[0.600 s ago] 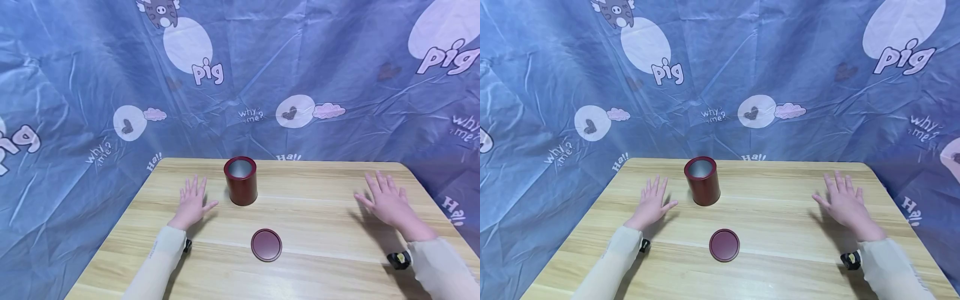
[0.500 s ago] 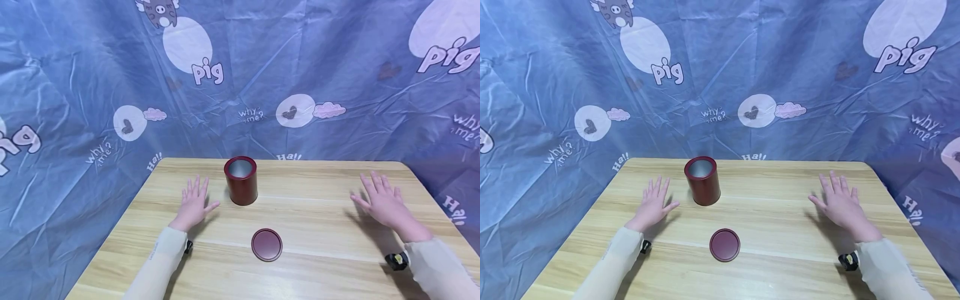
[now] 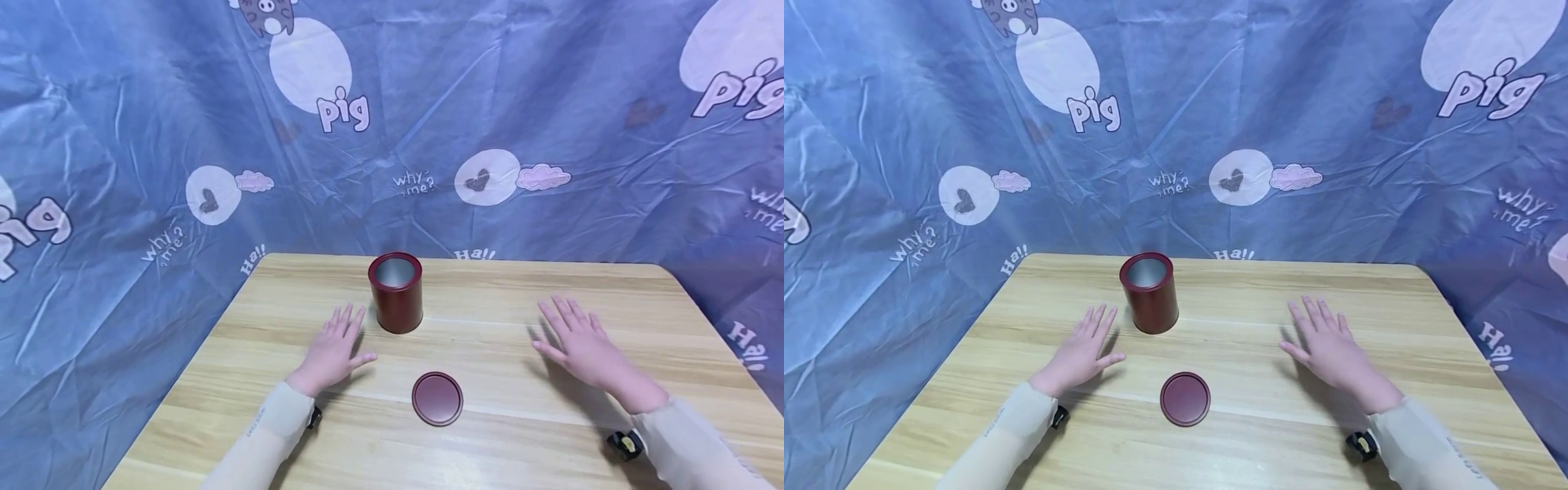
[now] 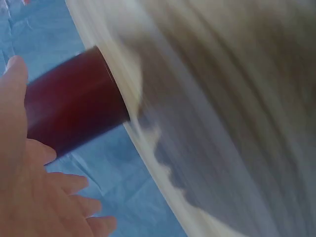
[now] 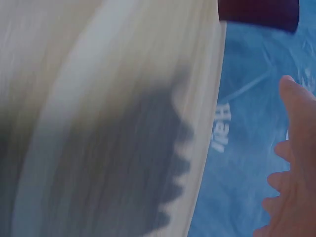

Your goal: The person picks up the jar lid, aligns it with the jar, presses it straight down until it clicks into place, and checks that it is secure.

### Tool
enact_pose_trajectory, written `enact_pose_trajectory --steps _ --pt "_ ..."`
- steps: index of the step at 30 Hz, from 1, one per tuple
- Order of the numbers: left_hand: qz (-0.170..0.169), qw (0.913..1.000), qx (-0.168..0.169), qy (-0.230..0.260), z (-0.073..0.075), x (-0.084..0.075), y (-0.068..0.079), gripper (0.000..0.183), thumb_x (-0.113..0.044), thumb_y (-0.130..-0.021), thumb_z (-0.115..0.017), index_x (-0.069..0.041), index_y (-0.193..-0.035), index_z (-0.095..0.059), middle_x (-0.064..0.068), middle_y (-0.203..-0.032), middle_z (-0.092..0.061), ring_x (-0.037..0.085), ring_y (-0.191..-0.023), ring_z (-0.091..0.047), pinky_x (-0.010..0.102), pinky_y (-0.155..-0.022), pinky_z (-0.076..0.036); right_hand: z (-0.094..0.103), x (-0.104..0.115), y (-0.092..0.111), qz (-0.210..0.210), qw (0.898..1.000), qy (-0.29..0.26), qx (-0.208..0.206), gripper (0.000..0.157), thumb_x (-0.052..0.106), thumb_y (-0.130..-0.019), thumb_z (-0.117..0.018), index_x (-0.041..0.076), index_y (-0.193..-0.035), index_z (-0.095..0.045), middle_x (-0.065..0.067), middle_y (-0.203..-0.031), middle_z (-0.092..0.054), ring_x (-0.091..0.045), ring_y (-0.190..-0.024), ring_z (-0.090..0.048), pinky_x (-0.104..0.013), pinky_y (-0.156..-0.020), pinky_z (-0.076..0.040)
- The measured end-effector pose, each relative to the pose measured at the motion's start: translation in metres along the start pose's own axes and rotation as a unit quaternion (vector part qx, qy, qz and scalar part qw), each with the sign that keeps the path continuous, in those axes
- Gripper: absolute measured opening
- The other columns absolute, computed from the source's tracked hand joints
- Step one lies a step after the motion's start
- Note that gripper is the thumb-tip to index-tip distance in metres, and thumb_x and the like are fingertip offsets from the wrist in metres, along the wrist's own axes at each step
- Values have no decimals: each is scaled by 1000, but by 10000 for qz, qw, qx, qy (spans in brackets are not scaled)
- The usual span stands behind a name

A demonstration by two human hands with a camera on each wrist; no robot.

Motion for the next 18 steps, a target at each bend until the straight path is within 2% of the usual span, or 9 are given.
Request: enact_pose_trajectory --steps 6,13,18 --pt "-370 9991 195 -70 -6 -11 3 91 -56 -87 -61 -6 -153 -24 27 -155 -26 48 -143 -22 59 -114 -27 -11 27 -2 372 9993 55 86 81 47 -96 -53 8 -156 -14 -29 -157 -11 -52 -142 -11 -71 -111 -10" --pt "-822 9956 451 -62 -12 -27 7 90 -59 -88 -58 -9 -154 -23 24 -156 -26 46 -142 -26 56 -114 -29 -28 53 -3 726 9971 206 131 78 50 -93 -54 4 -151 -29 -26 -157 -19 -51 -141 -20 -68 -111 -19" --pt "-1029 9919 729 -142 -15 -39 9 88 -60 -88 -56 -9 -154 -26 22 -156 -27 44 -143 -26 56 -113 -31 -41 68 -3 953 9948 231 279 79 53 -91 -56 7 -151 -32 -23 -158 -20 -48 -142 -21 -66 -112 -20"
Point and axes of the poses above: each hand's wrist, its own y-axis away from the middle knuckle, its own z-axis out of the back of the hand, x = y × z, the point moved 1 cm from there along -y, towards the middle knuckle
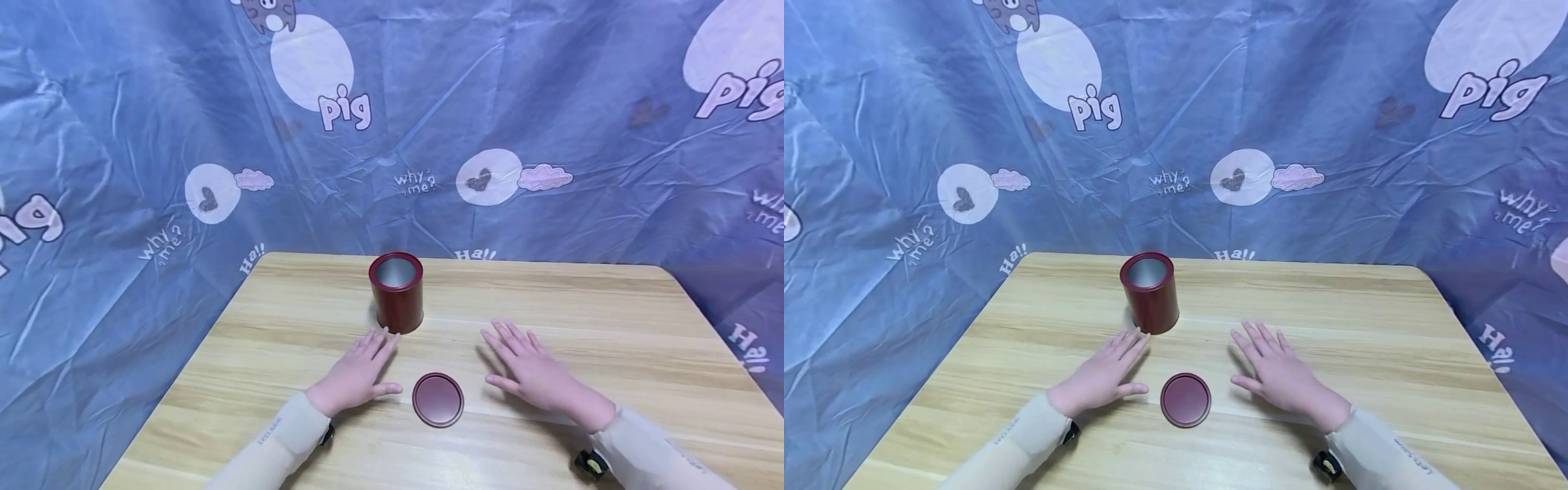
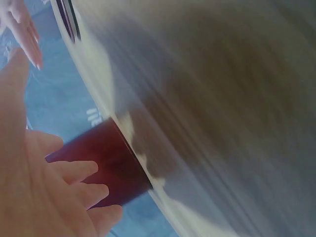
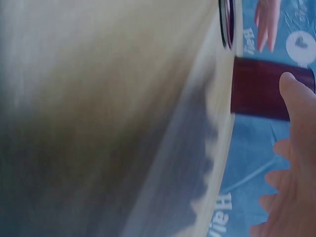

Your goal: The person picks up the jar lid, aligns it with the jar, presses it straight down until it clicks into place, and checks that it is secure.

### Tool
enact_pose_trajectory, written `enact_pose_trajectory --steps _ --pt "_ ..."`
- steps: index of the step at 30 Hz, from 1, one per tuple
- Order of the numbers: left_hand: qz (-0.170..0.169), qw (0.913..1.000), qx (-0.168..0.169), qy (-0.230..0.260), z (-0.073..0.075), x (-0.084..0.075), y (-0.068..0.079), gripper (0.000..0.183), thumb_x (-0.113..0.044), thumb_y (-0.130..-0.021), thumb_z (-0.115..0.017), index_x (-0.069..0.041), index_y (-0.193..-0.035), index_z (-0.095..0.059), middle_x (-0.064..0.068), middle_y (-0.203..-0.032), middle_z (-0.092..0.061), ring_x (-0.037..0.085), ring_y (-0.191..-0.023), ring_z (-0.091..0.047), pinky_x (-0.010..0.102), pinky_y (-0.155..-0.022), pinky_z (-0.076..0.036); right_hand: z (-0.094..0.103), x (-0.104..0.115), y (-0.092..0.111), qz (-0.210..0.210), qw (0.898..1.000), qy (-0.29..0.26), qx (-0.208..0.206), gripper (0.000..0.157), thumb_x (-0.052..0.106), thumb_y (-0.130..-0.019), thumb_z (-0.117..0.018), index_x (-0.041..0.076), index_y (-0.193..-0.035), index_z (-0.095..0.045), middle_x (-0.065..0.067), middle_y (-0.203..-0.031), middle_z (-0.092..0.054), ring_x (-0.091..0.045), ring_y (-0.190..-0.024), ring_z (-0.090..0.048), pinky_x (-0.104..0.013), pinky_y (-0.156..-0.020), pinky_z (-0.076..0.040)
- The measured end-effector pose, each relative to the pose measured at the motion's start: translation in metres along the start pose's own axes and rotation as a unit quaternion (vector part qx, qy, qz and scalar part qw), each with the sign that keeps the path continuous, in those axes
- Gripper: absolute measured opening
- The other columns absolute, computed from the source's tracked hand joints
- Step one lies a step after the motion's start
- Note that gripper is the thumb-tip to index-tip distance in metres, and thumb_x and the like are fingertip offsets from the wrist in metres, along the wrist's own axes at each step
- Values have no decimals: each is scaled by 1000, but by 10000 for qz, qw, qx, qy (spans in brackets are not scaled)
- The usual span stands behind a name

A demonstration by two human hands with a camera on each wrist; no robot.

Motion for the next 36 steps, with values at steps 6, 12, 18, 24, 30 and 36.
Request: enact_pose_trajectory --steps 6,12,18,24,30,36 --pt "-154 9993 317 -117 -2 -11 -3 86 -62 -88 -54 -12 -153 -28 18 -157 -29 39 -145 -24 54 -113 -32 -12 15 0 448 9989 145 -67 78 52 -90 -59 8 -150 -36 -21 -156 -27 -45 -141 -27 -65 -110 -27" --pt "-330 9984 399 -237 3 -17 -4 85 -61 -88 -56 -12 -153 -30 18 -154 -34 38 -145 -25 52 -115 -31 -18 27 -1 821 9966 53 -29 78 54 -89 -59 7 -148 -39 -21 -153 -33 -45 -139 -32 -67 -107 -30" --pt "-483 9954 596 -580 6 -25 -8 85 -64 -88 -52 -14 -153 -29 16 -155 -33 39 -145 -26 50 -115 -31 -22 33 -1 1003 9949 -51 39 78 56 -89 -57 5 -146 -41 -21 -151 -37 -45 -138 -34 -67 -104 -34" --pt "-542 9920 765 -841 4 -32 -13 89 -66 -87 -52 -11 -153 -28 14 -155 -35 38 -143 -30 46 -116 -32 -24 39 -3 1099 9937 -164 130 80 59 -89 -55 2 -144 -42 -24 -150 -38 -46 -137 -35 -67 -102 -36" --pt "-524 9883 894 -1119 0 -37 -17 93 -69 -84 -52 -9 -152 -30 12 -154 -36 35 -142 -33 43 -115 -33 -26 43 -6 1150 9928 -193 278 84 62 -88 -54 2 -144 -41 -24 -150 -38 -46 -136 -37 -64 -103 -38" --pt "-563 9855 1111 -1149 -3 -41 -16 97 -72 -81 -53 -10 -152 -31 11 -155 -34 33 -143 -33 41 -115 -34 -27 48 -7 1220 9911 -180 507 86 62 -87 -54 0 -144 -40 -25 -149 -38 -44 -136 -37 -57 -106 -39"
Point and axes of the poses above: each hand's wrist, its own y-axis away from the middle knuckle, its own z-axis out of the back of the hand, x = y × z, the point moved 1 cm from there along -y, towards the middle knuckle
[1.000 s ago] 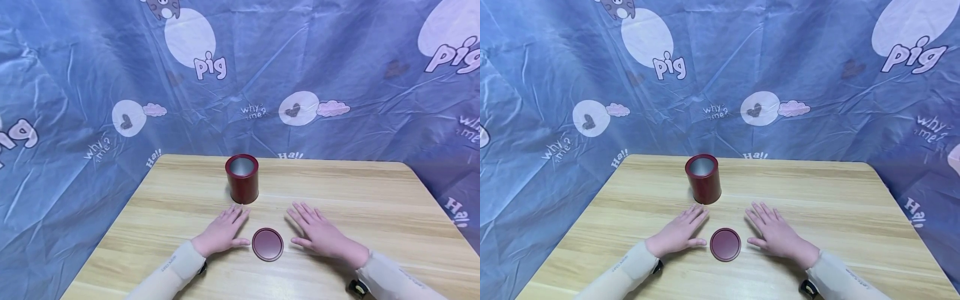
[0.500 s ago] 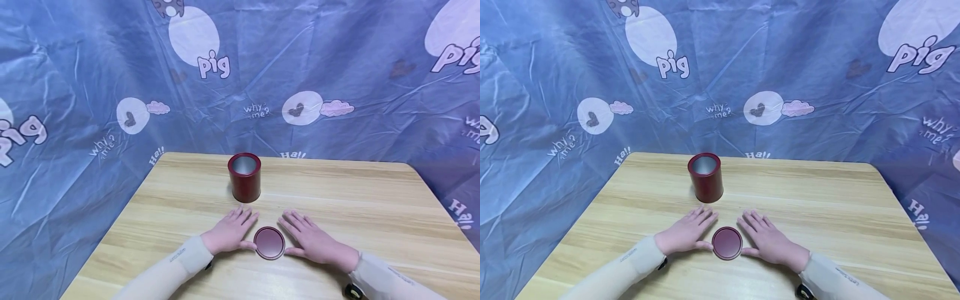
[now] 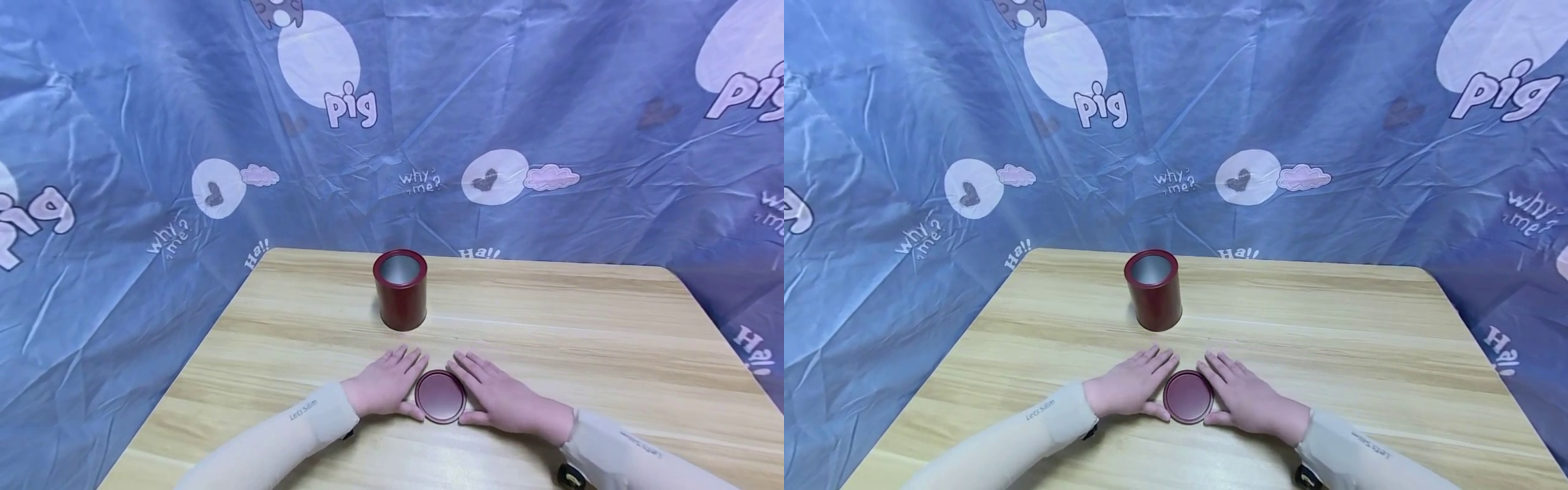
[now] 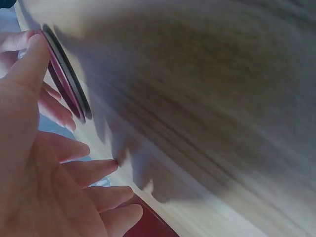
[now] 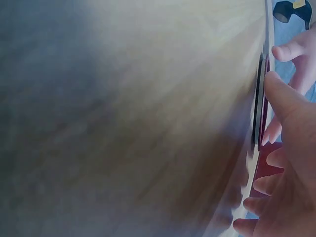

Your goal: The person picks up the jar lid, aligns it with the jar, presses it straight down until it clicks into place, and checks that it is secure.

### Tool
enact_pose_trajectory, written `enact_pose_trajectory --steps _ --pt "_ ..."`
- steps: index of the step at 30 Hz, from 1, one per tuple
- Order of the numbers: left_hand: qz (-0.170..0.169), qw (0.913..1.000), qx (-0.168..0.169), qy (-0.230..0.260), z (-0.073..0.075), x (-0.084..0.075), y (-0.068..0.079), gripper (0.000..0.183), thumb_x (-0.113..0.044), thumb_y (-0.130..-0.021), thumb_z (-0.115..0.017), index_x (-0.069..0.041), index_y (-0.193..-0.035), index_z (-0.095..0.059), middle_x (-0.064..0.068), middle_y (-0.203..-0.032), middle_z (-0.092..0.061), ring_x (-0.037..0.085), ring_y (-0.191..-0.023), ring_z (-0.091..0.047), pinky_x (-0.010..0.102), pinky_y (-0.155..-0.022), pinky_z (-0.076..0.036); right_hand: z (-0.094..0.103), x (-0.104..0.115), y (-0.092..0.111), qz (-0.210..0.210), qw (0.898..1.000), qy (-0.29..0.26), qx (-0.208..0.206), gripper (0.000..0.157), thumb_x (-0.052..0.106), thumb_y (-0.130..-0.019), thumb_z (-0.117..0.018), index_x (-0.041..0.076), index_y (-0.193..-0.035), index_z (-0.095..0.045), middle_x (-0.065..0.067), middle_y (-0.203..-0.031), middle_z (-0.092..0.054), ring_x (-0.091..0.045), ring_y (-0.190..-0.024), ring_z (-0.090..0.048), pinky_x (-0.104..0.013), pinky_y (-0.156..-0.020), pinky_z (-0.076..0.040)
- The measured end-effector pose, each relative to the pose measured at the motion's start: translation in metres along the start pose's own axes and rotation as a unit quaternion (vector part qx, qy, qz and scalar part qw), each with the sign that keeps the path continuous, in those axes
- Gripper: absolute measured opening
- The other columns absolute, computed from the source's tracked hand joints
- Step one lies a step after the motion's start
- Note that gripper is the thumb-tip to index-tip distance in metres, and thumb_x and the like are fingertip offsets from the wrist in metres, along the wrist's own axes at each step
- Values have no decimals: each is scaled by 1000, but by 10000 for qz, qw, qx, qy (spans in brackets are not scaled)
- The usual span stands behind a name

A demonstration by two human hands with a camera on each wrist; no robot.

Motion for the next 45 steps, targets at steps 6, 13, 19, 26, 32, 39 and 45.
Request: enact_pose_trajectory --steps 6,13,19,26,32,39,45 --pt "-93 9999 -71 -69 1 -5 0 97 -69 -80 -58 -6 -149 -35 14 -153 -37 32 -141 -37 36 -114 -35 -3 2 -2 -14 9999 39 130 86 61 -87 -55 -1 -145 -39 -25 -149 -38 -44 -136 -37 -55 -107 -39" --pt "-100 9996 -66 -256 1 -10 1 94 -69 -79 -59 -6 -146 -39 15 -153 -37 31 -140 -39 35 -113 -38 -3 3 -3 -51 9998 80 194 88 59 -86 -59 -2 -144 -39 -24 -150 -38 -44 -137 -36 -55 -107 -38" --pt "-96 9996 -59 -244 1 -11 1 91 -68 -81 -59 -6 -145 -42 16 -153 -37 32 -139 -39 34 -112 -38 -2 4 -4 -24 9997 121 193 87 60 -86 -58 -4 -142 -41 -26 -149 -38 -45 -136 -37 -56 -106 -39" --pt "-131 9999 -30 -108 -1 -11 -1 90 -67 -81 -60 -6 -145 -43 17 -153 -36 33 -139 -39 33 -112 -38 -1 4 -6 -85 9997 47 220 87 59 -84 -61 -4 -141 -42 -26 -149 -38 -46 -136 -37 -58 -106 -39" --pt "-129 9997 -63 -211 -1 -11 -5 89 -67 -80 -60 -6 -143 -46 18 -151 -40 34 -137 -42 33 -109 -41 -1 4 -7 -82 9998 19 198 87 60 -84 -60 -4 -141 -42 -27 -148 -37 -47 -135 -37 -59 -106 -38" --pt "-188 9990 -157 -381 1 -14 -8 85 -66 -78 -62 -6 -138 -52 19 -145 -47 34 -133 -48 33 -105 -46 -2 3 -7 -54 9999 11 102 85 57 -84 -62 -4 -139 -45 -28 -147 -39 -48 -134 -38 -60 -104 -39" --pt "-220 9981 -235 -521 0 -15 -6 84 -67 -78 -61 -7 -136 -52 18 -143 -50 32 -131 -50 33 -102 -48 -1 6 -7 -88 9999 -100 75 84 54 -81 -65 -6 -137 -46 -29 -145 -41 -49 -133 -39 -62 -103 -39"
Point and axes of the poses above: each hand's wrist, its own y-axis away from the middle knuckle, its own z-axis out of the back of the hand, x = y × z, the point moved 1 cm from there along -y, towards the middle knuckle
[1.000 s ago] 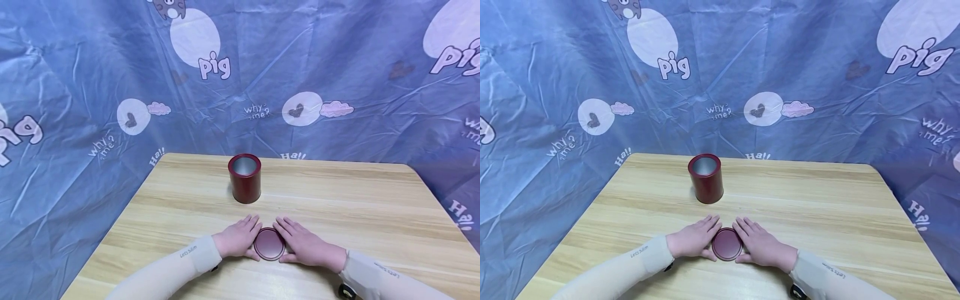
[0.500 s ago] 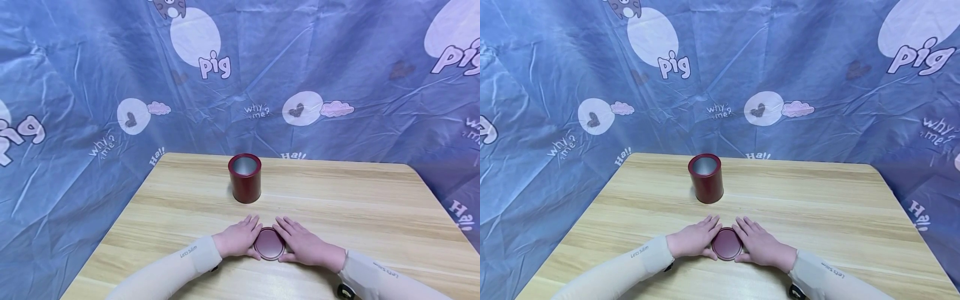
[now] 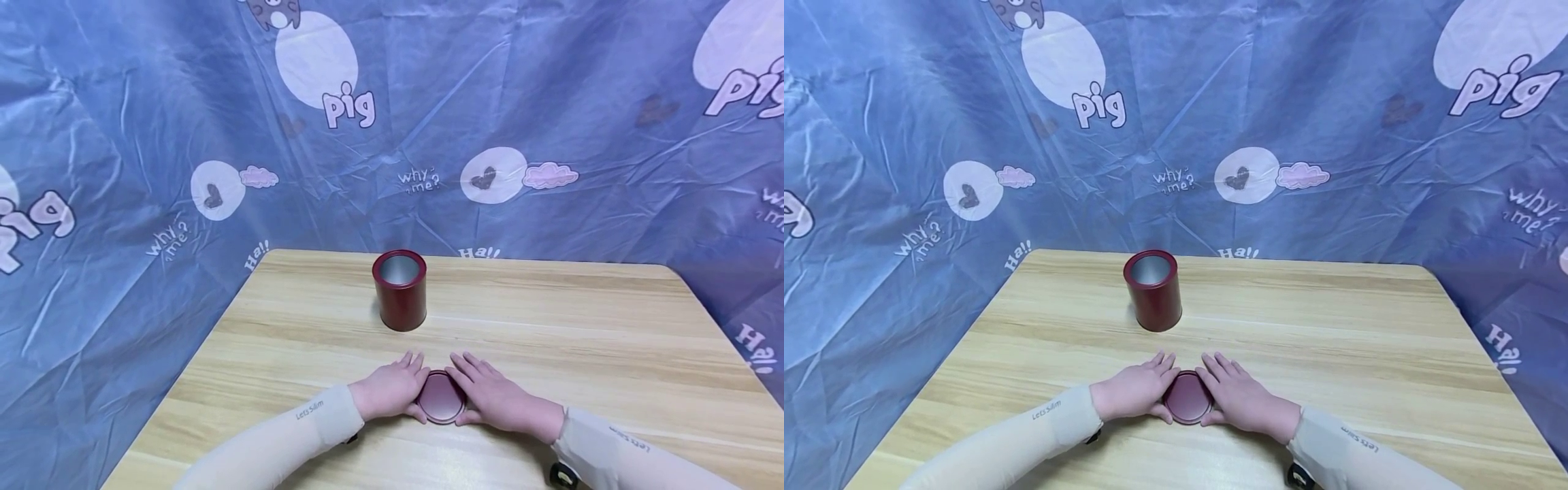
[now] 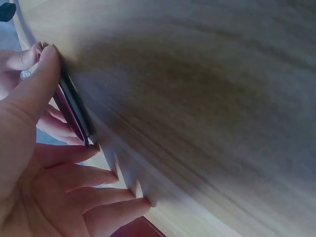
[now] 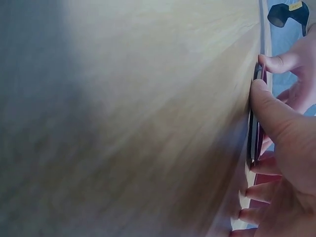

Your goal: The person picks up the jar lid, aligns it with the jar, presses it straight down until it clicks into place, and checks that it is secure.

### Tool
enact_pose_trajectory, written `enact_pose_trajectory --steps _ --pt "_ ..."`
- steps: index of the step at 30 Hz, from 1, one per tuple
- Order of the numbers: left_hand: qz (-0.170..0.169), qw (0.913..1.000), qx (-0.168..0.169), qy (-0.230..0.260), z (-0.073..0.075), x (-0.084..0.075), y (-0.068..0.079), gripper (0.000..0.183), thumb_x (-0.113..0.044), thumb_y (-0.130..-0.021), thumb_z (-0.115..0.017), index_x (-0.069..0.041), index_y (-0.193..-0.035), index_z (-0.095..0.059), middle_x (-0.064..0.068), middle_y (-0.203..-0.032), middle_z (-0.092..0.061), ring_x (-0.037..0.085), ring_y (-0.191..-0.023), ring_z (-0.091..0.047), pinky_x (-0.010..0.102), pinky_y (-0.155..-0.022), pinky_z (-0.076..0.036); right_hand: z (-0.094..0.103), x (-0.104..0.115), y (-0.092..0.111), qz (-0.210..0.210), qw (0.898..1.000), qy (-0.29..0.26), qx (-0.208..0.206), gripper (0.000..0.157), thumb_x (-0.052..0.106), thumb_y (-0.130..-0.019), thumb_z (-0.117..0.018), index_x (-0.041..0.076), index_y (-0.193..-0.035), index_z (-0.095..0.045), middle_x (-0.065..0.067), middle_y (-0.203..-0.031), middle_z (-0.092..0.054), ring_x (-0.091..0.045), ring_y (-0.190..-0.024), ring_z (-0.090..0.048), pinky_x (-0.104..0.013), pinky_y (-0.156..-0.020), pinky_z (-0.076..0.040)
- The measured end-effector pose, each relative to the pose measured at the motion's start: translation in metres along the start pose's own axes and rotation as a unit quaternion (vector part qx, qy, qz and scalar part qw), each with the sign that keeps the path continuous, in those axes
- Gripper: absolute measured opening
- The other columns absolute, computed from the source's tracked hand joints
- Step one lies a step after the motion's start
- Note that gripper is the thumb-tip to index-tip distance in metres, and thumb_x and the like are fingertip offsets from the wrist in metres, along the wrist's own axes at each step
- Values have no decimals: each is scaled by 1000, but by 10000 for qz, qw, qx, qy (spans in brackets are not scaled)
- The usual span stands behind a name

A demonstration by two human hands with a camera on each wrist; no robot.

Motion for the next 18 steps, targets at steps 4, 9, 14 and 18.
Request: enact_pose_trajectory --steps 4,9,14,18 --pt "-20 10000 -42 53 0 0 0 83 -66 -78 -62 -6 -136 -52 18 -143 -50 33 -131 -50 33 -103 -48 1 0 0 20 10000 8 -62 84 53 -81 -66 -7 -136 -47 -28 -144 -43 -49 -132 -40 -61 -103 -40" --pt "62 9990 -124 431 0 4 -1 81 -63 -78 -65 -7 -135 -51 18 -141 -52 32 -129 -52 35 -99 -51 1 -1 0 82 9998 1 -174 84 55 -81 -65 -7 -135 -47 -26 -142 -46 -48 -130 -43 -59 -103 -40" --pt "90 9974 -237 675 3 10 -1 81 -62 -78 -66 -7 -136 -50 15 -141 -53 27 -129 -53 35 -96 -53 5 -2 -2 131 9994 -179 -265 88 57 -83 -63 -10 -137 -43 -27 -141 -47 -47 -129 -44 -58 -104 -40" --pt "15 9970 -311 711 8 15 0 82 -61 -80 -65 -7 -138 -48 15 -143 -51 24 -133 -49 34 -102 -48 10 -4 -3 180 9986 -348 -354 88 55 -84 -63 -11 -138 -40 -29 -142 -45 -48 -129 -44 -59 -104 -40"
Point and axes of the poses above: each hand's wrist, its own y-axis away from the middle knuckle, its own z-axis out of the back of the hand, x = y × z, the point moved 1 cm from there along -y, towards the middle knuckle
